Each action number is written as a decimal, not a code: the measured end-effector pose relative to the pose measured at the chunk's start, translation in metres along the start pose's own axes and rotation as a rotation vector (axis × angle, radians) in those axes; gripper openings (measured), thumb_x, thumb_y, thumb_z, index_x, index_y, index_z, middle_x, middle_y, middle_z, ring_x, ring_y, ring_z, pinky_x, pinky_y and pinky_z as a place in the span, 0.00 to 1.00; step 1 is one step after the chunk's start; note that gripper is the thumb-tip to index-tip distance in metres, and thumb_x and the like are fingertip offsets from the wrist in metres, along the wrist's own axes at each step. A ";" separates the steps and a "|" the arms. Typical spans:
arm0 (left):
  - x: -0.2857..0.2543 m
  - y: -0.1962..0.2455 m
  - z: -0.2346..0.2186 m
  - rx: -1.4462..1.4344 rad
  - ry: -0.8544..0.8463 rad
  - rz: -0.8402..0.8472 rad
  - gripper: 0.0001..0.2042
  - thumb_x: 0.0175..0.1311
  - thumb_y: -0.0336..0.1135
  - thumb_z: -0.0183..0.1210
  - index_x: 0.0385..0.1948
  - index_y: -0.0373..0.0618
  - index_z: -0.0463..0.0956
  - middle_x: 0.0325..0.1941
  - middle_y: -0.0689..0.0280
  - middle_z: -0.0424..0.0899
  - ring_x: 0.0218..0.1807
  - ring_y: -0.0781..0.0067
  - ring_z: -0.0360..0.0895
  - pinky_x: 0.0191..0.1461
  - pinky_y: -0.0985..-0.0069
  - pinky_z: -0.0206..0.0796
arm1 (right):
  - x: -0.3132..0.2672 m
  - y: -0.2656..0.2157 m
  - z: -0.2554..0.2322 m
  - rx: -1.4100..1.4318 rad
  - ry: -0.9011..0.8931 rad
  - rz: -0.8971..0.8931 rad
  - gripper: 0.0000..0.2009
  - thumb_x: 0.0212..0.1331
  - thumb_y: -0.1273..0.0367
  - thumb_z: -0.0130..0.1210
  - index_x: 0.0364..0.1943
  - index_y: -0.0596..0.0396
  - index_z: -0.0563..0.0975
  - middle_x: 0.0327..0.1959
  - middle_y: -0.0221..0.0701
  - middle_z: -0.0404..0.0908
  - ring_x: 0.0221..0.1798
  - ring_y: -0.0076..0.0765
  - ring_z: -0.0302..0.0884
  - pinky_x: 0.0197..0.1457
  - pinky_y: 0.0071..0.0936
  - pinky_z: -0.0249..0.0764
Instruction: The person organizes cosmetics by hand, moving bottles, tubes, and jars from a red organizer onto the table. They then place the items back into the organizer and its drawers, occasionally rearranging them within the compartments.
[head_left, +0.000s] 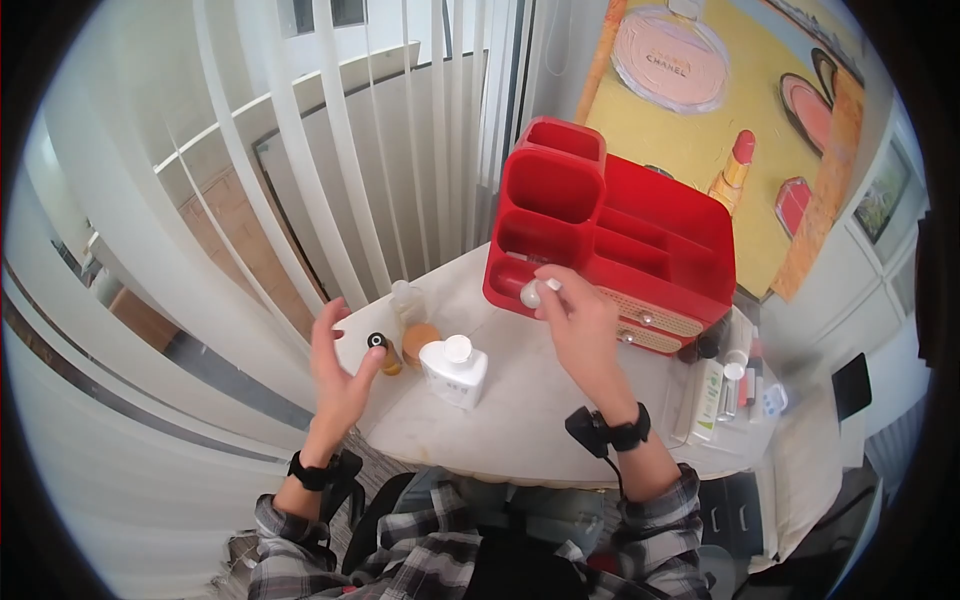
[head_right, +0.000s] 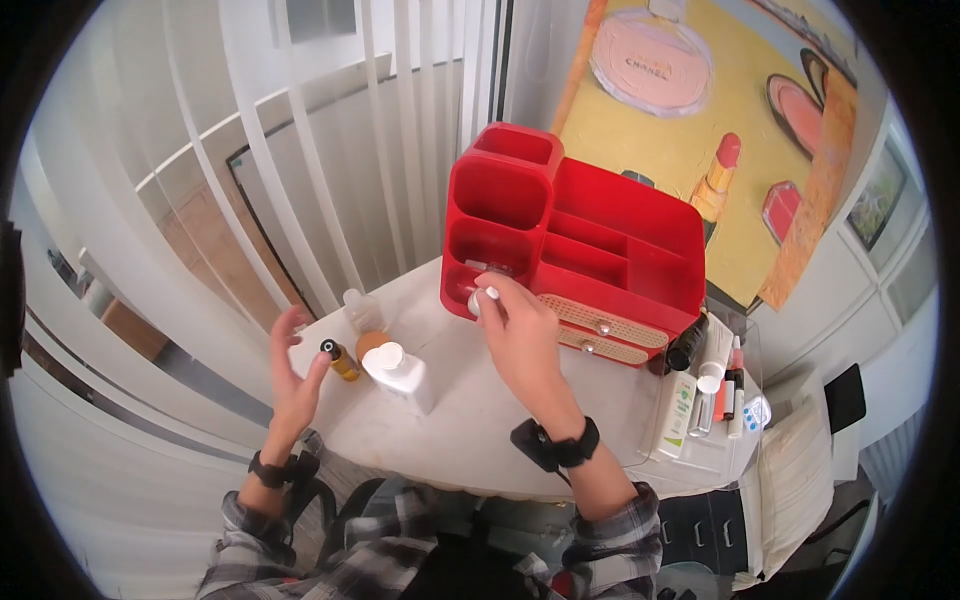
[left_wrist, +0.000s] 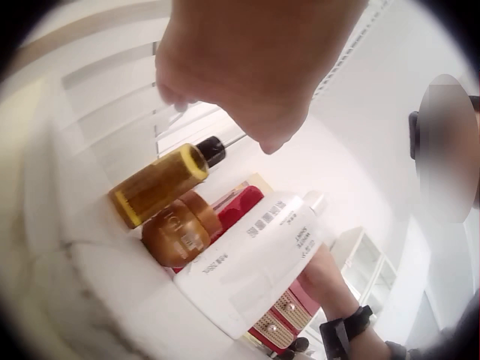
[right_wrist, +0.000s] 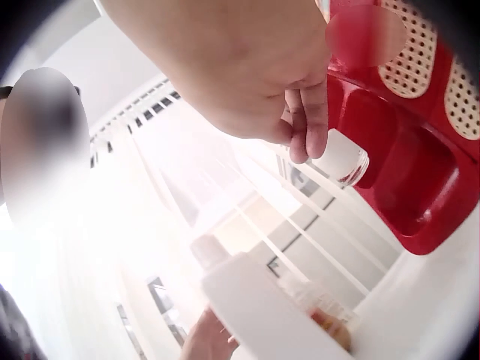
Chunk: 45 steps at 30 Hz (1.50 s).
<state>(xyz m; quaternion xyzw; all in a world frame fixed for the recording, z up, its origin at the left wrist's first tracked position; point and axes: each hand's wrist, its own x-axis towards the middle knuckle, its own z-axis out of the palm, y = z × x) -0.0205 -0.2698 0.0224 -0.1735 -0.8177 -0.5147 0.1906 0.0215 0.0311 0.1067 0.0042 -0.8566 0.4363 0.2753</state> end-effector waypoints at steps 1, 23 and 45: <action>-0.002 0.015 -0.006 0.035 0.049 0.079 0.35 0.59 0.36 0.67 0.70 0.38 0.64 0.67 0.54 0.74 0.65 0.58 0.73 0.66 0.62 0.65 | -0.006 -0.011 -0.008 0.054 0.015 -0.001 0.08 0.67 0.74 0.59 0.48 0.58 0.82 0.40 0.42 0.87 0.38 0.41 0.88 0.40 0.32 0.82; -0.067 0.052 -0.010 0.024 -0.187 0.066 0.19 0.57 0.29 0.74 0.50 0.38 0.81 0.43 0.57 0.88 0.42 0.63 0.85 0.51 0.71 0.76 | 0.049 -0.080 -0.057 -0.002 -0.145 -0.311 0.12 0.68 0.68 0.57 0.49 0.62 0.79 0.36 0.44 0.85 0.39 0.45 0.86 0.47 0.36 0.80; -0.082 0.008 0.018 0.017 -0.226 -0.054 0.19 0.60 0.30 0.71 0.52 0.41 0.77 0.46 0.53 0.87 0.44 0.51 0.86 0.49 0.65 0.78 | 0.240 -0.040 -0.023 -0.798 -0.627 0.292 0.23 0.70 0.60 0.43 0.56 0.60 0.81 0.58 0.43 0.84 0.56 0.49 0.82 0.59 0.44 0.74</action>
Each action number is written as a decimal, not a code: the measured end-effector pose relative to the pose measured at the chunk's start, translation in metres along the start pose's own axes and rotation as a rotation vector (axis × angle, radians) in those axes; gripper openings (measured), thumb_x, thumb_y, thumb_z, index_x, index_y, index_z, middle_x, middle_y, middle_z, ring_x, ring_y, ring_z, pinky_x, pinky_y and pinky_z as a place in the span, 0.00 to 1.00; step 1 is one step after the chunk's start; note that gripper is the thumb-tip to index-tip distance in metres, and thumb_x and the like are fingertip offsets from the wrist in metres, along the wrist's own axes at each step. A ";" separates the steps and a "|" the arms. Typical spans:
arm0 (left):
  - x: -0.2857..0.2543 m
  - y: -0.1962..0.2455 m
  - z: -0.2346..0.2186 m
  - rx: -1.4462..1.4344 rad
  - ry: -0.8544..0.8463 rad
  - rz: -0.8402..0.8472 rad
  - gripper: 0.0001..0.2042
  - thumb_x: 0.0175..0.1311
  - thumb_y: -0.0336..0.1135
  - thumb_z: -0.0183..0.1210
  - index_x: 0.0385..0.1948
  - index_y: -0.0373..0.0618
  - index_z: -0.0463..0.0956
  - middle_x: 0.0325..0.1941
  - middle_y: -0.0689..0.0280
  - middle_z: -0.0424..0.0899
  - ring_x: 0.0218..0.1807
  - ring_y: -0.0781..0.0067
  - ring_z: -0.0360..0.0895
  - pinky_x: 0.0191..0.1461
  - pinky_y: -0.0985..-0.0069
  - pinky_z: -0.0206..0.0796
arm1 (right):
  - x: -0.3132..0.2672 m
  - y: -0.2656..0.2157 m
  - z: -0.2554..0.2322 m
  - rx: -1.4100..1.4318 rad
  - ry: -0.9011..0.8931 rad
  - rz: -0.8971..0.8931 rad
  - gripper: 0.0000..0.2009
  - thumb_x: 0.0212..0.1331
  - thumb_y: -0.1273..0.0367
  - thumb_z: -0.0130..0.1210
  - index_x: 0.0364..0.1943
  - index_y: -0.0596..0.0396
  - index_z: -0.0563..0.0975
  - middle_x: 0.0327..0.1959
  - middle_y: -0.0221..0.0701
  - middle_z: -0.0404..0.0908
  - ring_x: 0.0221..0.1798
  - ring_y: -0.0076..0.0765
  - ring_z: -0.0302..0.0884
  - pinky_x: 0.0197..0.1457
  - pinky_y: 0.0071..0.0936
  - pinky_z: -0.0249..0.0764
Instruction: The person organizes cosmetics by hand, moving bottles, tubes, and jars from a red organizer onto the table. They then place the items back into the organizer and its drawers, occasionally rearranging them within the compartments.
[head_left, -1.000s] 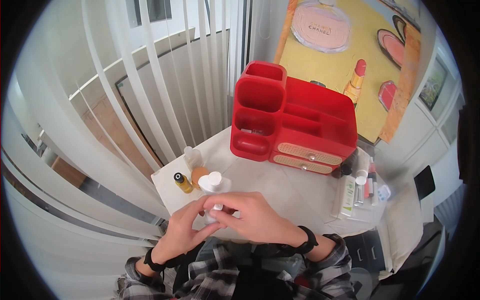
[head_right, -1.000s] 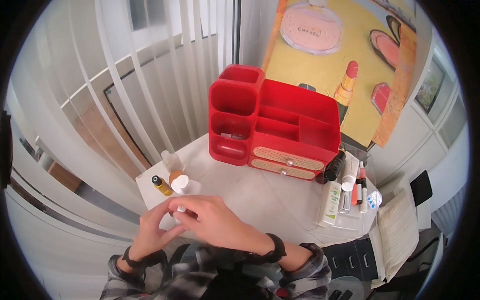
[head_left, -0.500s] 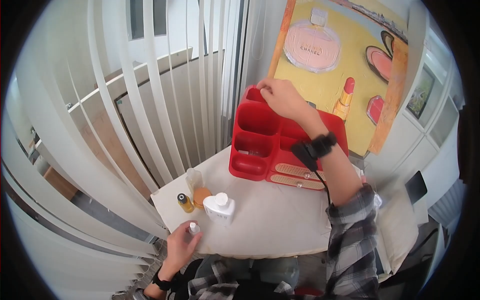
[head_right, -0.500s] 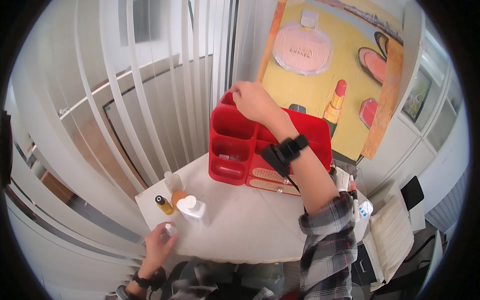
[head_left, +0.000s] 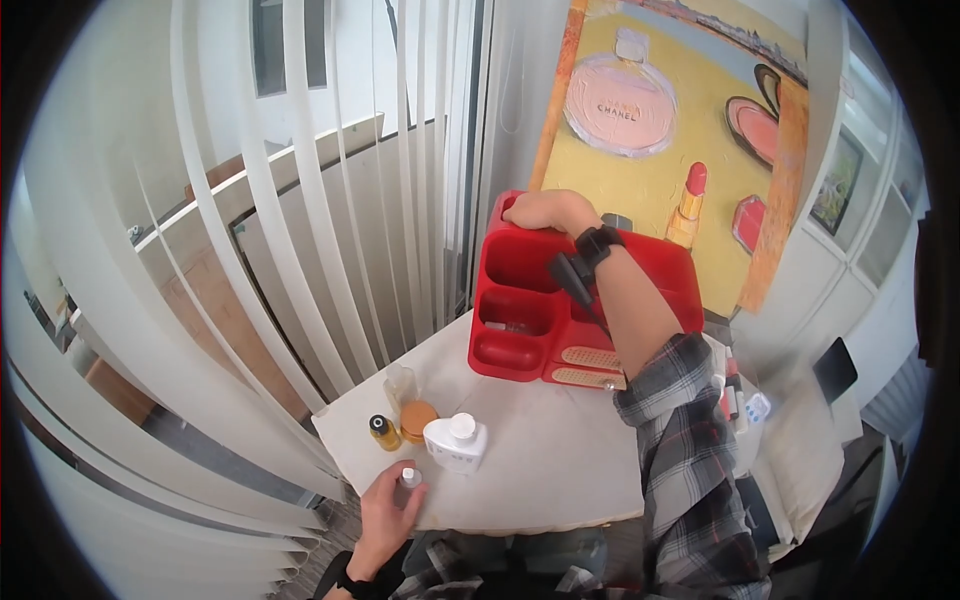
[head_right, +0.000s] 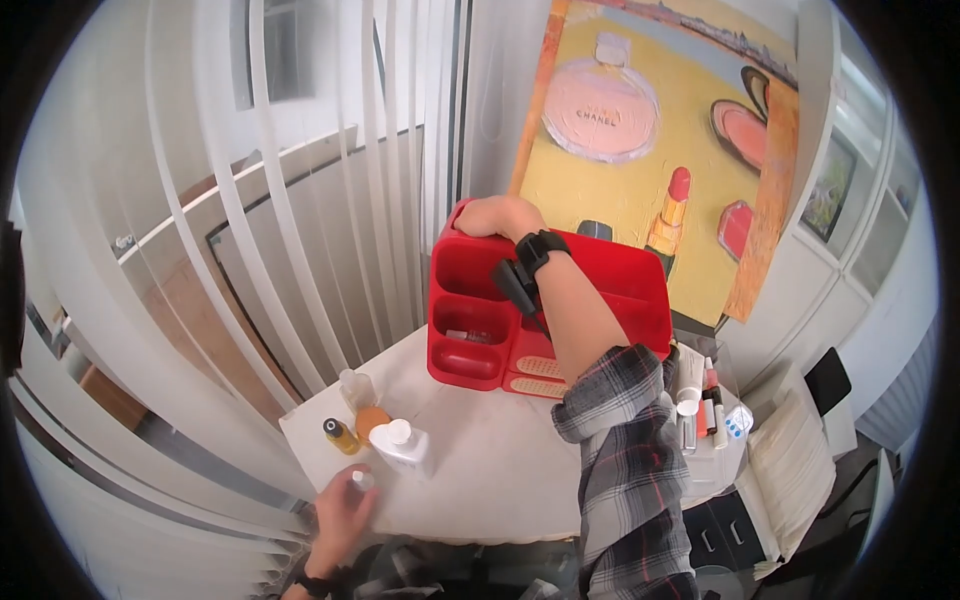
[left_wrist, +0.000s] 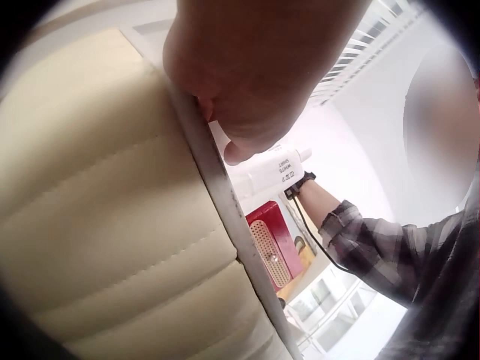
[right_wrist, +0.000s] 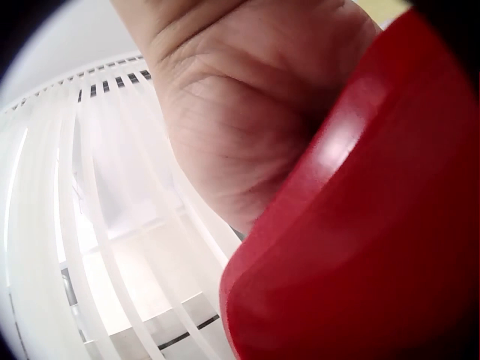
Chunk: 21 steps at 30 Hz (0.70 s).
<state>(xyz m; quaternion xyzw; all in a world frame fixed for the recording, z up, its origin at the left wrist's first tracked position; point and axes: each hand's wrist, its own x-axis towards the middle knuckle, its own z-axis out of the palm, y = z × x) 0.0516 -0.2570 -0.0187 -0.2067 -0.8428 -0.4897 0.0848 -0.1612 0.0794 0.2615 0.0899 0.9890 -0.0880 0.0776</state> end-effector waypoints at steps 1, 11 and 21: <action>0.000 0.000 0.001 -0.006 0.006 0.001 0.19 0.60 0.30 0.71 0.52 0.41 0.77 0.47 0.53 0.87 0.45 0.51 0.86 0.49 0.65 0.78 | -0.008 -0.007 -0.004 -0.040 -0.021 -0.030 0.23 0.70 0.60 0.43 0.57 0.59 0.81 0.59 0.43 0.83 0.56 0.49 0.82 0.59 0.44 0.73; 0.006 -0.001 0.001 -0.005 0.033 0.074 0.19 0.58 0.29 0.71 0.50 0.39 0.77 0.50 0.52 0.84 0.50 0.47 0.83 0.53 0.62 0.75 | -0.020 0.027 0.020 0.263 0.441 -0.445 0.17 0.67 0.66 0.49 0.49 0.64 0.82 0.43 0.52 0.87 0.46 0.61 0.83 0.53 0.43 0.78; 0.004 -0.003 0.004 0.206 0.103 0.089 0.22 0.57 0.30 0.72 0.54 0.39 0.77 0.51 0.52 0.79 0.51 0.48 0.78 0.54 0.61 0.73 | -0.188 0.089 0.117 0.553 0.756 -0.253 0.08 0.67 0.72 0.58 0.45 0.62 0.81 0.35 0.42 0.86 0.36 0.40 0.86 0.40 0.29 0.78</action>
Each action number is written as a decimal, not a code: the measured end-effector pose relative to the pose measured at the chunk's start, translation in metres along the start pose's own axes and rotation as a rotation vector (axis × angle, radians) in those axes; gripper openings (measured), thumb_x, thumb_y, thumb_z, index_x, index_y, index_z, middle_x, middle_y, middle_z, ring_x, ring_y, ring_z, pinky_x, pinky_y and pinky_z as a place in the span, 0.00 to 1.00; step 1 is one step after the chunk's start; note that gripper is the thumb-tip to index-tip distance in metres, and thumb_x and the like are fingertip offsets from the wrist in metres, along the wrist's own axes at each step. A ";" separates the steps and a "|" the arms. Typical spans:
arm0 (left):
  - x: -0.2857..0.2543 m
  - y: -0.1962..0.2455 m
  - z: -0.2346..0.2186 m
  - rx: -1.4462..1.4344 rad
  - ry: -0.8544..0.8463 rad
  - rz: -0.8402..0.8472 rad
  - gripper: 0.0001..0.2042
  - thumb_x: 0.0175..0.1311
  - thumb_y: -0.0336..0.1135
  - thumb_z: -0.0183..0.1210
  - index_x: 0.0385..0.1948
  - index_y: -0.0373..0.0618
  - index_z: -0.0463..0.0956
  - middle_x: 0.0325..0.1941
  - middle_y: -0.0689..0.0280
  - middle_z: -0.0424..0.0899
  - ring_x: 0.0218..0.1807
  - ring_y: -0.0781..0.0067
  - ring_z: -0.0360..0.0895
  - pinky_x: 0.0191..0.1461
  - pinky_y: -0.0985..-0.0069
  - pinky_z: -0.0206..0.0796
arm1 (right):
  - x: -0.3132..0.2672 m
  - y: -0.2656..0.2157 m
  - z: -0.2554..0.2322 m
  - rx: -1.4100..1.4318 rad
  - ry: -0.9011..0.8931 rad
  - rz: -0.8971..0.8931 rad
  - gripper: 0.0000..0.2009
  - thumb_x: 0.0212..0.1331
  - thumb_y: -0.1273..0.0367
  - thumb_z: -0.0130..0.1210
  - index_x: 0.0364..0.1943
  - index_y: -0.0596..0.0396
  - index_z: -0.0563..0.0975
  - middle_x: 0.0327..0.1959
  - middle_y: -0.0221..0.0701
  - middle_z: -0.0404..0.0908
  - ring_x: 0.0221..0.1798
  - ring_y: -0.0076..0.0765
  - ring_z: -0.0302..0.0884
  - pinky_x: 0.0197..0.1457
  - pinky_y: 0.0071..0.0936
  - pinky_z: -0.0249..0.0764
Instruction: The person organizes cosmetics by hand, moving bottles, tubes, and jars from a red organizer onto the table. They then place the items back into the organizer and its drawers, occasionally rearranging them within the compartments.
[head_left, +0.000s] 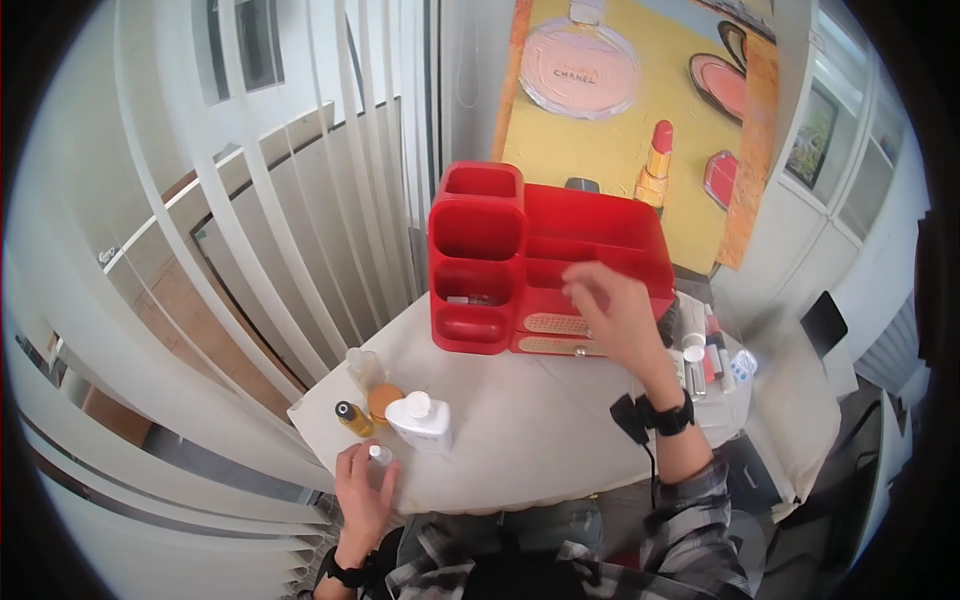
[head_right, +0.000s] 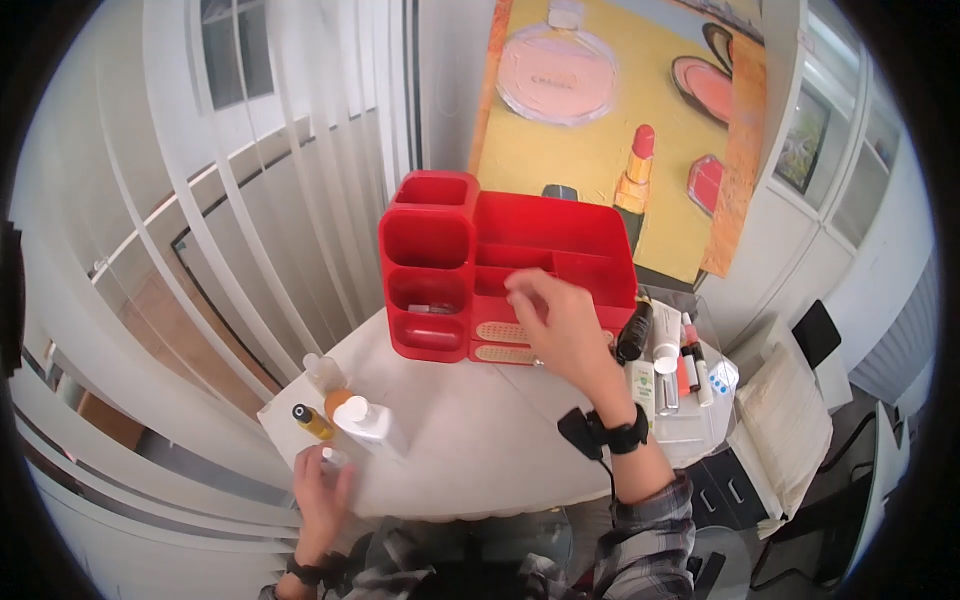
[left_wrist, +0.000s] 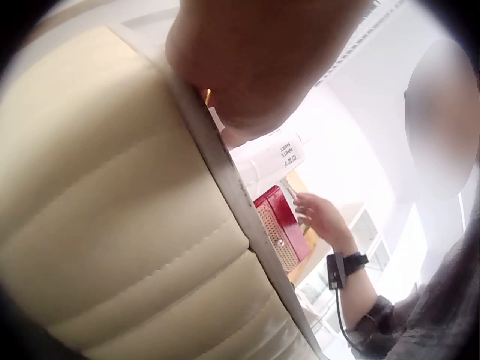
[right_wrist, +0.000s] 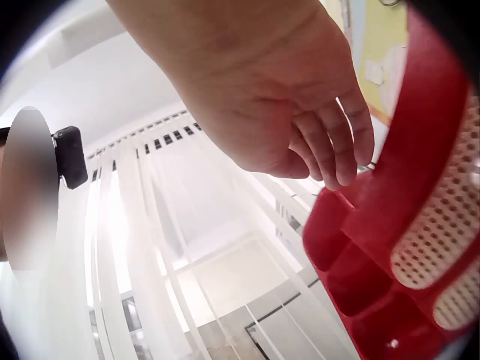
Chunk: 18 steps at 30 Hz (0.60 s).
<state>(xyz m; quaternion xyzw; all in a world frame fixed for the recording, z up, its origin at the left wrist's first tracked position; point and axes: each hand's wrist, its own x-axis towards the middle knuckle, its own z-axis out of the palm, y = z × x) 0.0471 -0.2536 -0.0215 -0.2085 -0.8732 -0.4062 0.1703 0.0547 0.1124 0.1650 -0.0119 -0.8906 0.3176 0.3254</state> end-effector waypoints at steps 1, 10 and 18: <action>0.001 0.001 0.001 0.005 0.021 -0.012 0.23 0.57 0.30 0.72 0.55 0.39 0.77 0.52 0.51 0.78 0.52 0.48 0.78 0.54 0.61 0.73 | -0.017 0.012 -0.001 -0.001 0.006 0.011 0.08 0.67 0.72 0.58 0.45 0.62 0.81 0.35 0.42 0.86 0.36 0.40 0.86 0.40 0.29 0.78; 0.004 0.011 0.007 0.066 0.033 0.023 0.25 0.60 0.27 0.70 0.59 0.39 0.72 0.55 0.50 0.77 0.50 0.49 0.78 0.51 0.62 0.74 | -0.068 0.024 0.037 0.047 -0.156 -0.151 0.10 0.64 0.73 0.59 0.48 0.60 0.80 0.44 0.43 0.86 0.45 0.49 0.86 0.50 0.39 0.81; 0.004 0.008 0.011 0.086 0.061 0.042 0.23 0.60 0.28 0.70 0.57 0.37 0.74 0.54 0.51 0.79 0.49 0.51 0.78 0.47 0.64 0.74 | 0.037 0.009 0.148 -0.456 -0.511 -0.136 0.22 0.55 0.72 0.61 0.55 0.65 0.77 0.51 0.48 0.84 0.52 0.53 0.84 0.58 0.45 0.81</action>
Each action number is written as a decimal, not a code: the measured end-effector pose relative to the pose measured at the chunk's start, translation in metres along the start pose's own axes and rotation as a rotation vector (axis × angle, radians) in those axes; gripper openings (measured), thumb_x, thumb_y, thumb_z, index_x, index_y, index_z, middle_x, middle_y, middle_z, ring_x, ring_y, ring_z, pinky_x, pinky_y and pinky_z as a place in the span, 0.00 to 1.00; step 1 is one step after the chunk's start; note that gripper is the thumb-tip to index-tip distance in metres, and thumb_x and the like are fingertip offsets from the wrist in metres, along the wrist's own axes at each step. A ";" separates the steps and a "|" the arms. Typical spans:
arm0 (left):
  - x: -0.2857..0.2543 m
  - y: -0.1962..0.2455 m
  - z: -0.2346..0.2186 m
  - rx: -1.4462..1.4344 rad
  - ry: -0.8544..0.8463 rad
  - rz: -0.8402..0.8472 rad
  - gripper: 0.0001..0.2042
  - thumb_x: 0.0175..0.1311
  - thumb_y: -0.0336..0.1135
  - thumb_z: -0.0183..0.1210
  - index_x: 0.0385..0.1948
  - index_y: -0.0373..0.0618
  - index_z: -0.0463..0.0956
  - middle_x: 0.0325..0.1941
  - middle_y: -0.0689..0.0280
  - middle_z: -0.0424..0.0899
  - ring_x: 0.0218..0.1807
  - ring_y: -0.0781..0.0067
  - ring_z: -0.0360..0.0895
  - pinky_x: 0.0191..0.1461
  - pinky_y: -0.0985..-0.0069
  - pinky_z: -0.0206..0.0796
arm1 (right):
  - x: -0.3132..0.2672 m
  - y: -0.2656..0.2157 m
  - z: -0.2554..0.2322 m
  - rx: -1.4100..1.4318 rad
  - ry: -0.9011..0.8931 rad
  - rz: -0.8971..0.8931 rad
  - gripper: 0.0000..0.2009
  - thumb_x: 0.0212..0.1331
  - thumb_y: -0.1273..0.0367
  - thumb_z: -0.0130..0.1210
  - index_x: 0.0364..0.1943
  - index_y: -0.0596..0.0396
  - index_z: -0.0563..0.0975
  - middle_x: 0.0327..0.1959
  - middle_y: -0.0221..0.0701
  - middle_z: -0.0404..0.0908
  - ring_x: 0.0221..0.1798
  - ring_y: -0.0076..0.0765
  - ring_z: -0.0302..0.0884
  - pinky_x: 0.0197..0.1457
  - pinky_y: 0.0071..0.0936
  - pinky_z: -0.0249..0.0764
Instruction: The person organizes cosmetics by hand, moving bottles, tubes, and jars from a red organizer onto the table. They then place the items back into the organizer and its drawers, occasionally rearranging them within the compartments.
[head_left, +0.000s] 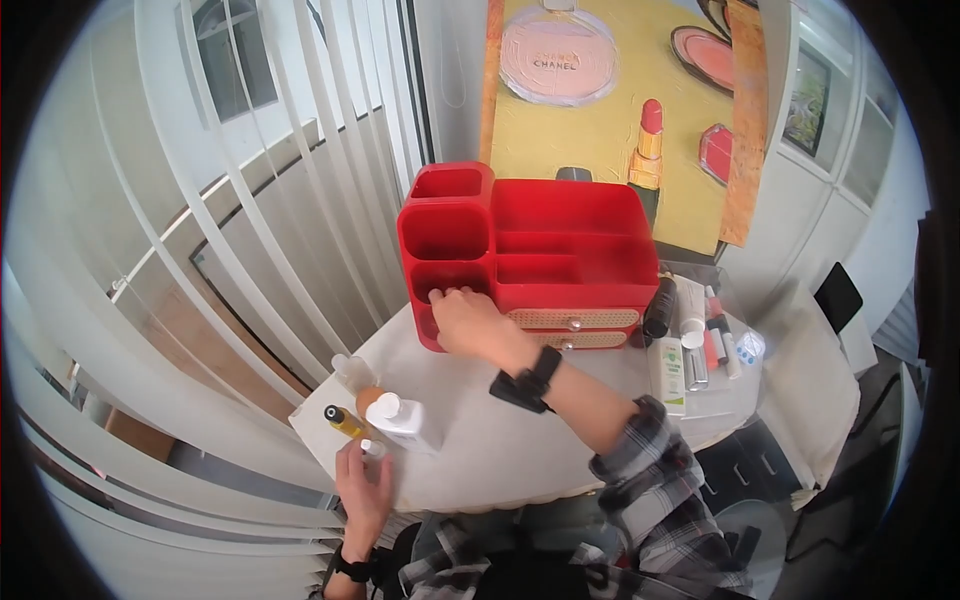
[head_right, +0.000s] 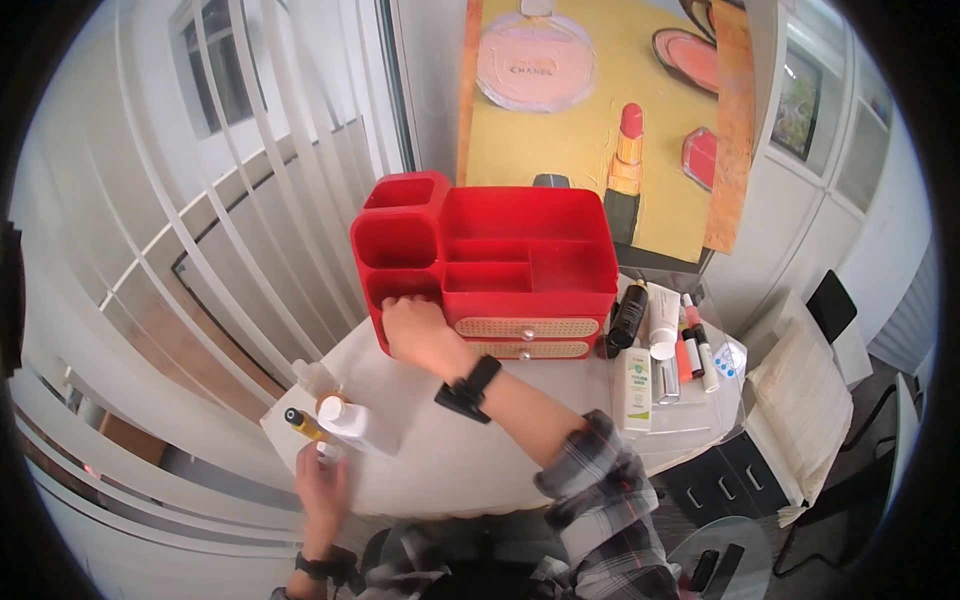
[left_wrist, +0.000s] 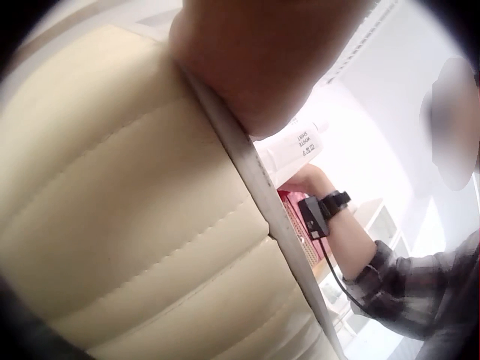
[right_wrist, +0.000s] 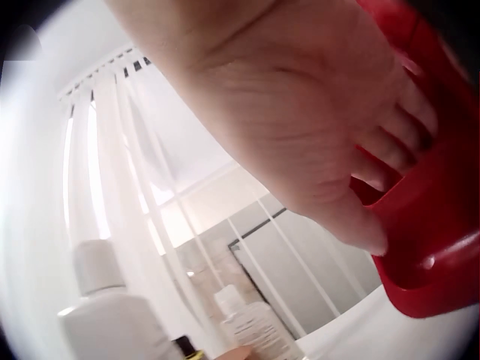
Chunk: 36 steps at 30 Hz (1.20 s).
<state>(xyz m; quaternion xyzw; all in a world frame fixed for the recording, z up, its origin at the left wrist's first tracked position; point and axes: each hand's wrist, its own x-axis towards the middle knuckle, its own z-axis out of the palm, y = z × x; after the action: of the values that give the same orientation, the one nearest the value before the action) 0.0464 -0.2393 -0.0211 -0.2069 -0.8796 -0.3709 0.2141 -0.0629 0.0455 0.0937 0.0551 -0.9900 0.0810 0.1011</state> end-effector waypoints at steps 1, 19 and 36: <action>0.000 0.001 0.000 -0.021 -0.008 -0.019 0.22 0.60 0.28 0.70 0.56 0.37 0.75 0.53 0.51 0.79 0.49 0.51 0.78 0.46 0.65 0.74 | 0.016 0.002 0.003 -0.020 -0.134 0.095 0.24 0.53 0.72 0.60 0.56 0.66 0.76 0.53 0.49 0.84 0.54 0.53 0.84 0.59 0.45 0.80; 0.001 -0.005 -0.001 -0.114 -0.017 -0.019 0.20 0.58 0.29 0.71 0.52 0.38 0.78 0.51 0.52 0.80 0.49 0.50 0.79 0.50 0.63 0.74 | 0.059 0.014 0.006 -0.060 -0.505 0.145 0.18 0.50 0.69 0.56 0.45 0.63 0.85 0.50 0.50 0.87 0.55 0.51 0.86 0.60 0.41 0.81; 0.001 -0.007 0.000 -0.104 -0.013 -0.018 0.20 0.58 0.29 0.71 0.51 0.36 0.78 0.50 0.51 0.81 0.51 0.47 0.80 0.53 0.61 0.75 | 0.052 0.027 0.004 0.193 -0.368 0.250 0.25 0.52 0.58 0.65 0.47 0.67 0.82 0.46 0.52 0.86 0.49 0.53 0.85 0.57 0.40 0.80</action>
<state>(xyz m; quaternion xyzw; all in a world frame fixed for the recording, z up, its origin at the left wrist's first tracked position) 0.0422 -0.2435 -0.0243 -0.2122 -0.8623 -0.4169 0.1941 -0.1175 0.0661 0.0964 -0.0447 -0.9786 0.1759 -0.0975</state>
